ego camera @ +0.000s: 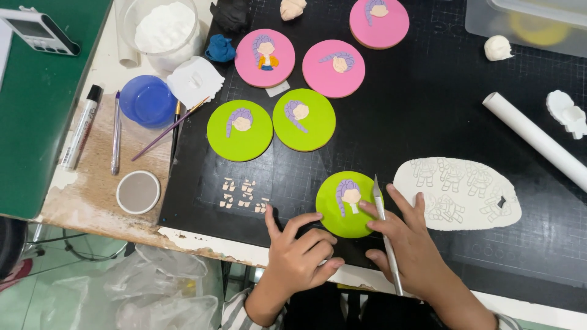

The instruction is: The person uses a sculpting tool to carve details into a white clay sheet and then applies small clay pieces to circular green and pink bases to create figures.

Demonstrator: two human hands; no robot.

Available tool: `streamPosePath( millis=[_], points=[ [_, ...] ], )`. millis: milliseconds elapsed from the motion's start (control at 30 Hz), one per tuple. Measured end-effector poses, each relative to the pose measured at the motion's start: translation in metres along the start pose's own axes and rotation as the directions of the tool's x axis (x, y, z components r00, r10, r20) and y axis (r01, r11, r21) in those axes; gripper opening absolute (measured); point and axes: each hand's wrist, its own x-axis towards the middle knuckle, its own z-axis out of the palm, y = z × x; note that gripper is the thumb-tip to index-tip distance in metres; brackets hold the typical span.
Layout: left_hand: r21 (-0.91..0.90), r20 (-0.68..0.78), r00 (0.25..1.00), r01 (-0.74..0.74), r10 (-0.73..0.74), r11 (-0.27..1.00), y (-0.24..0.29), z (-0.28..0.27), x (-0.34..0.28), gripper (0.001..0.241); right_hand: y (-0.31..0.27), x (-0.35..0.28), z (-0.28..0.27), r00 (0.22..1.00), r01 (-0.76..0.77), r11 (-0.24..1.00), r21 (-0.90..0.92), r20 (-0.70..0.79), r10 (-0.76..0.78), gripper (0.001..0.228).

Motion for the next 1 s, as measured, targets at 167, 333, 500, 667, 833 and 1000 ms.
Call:
streamPosePath(
  millis=[167,333,500,667,833,1000],
  points=[
    [0.001,0.014,1.000,0.007,-0.007,1.000,0.001,0.000,0.000,0.046,0.003,0.001,0.002,0.990,-0.036,0.993,-0.113,0.133,0.051,0.048],
    [0.006,0.004,1.000,0.012,-0.012,1.000,0.002,0.000,0.002,0.046,0.004,0.002,0.000,0.994,-0.027,0.999,-0.032,0.105,0.030,0.052],
    [0.200,-0.005,0.986,0.162,-0.165,0.966,0.013,0.003,0.013,0.037,0.004,-0.008,-0.009,0.916,-0.077,0.830,0.552,-0.289,0.277,0.031],
    [0.230,0.150,0.911,0.345,-0.383,0.910,0.027,0.014,0.024,0.078,0.036,-0.012,-0.005,0.830,0.060,0.273,0.960,-0.200,0.521,0.046],
    [0.231,0.195,0.907,0.327,-0.373,0.916,0.028,0.021,0.035,0.092,0.026,0.004,-0.005,0.826,-0.084,0.047,0.995,0.043,0.562,0.020],
    [0.098,0.257,0.927,0.255,-0.272,0.962,0.025,0.009,0.035,0.070,0.020,0.003,0.004,0.708,-0.139,0.145,0.980,-0.004,0.706,0.026]
  ],
)
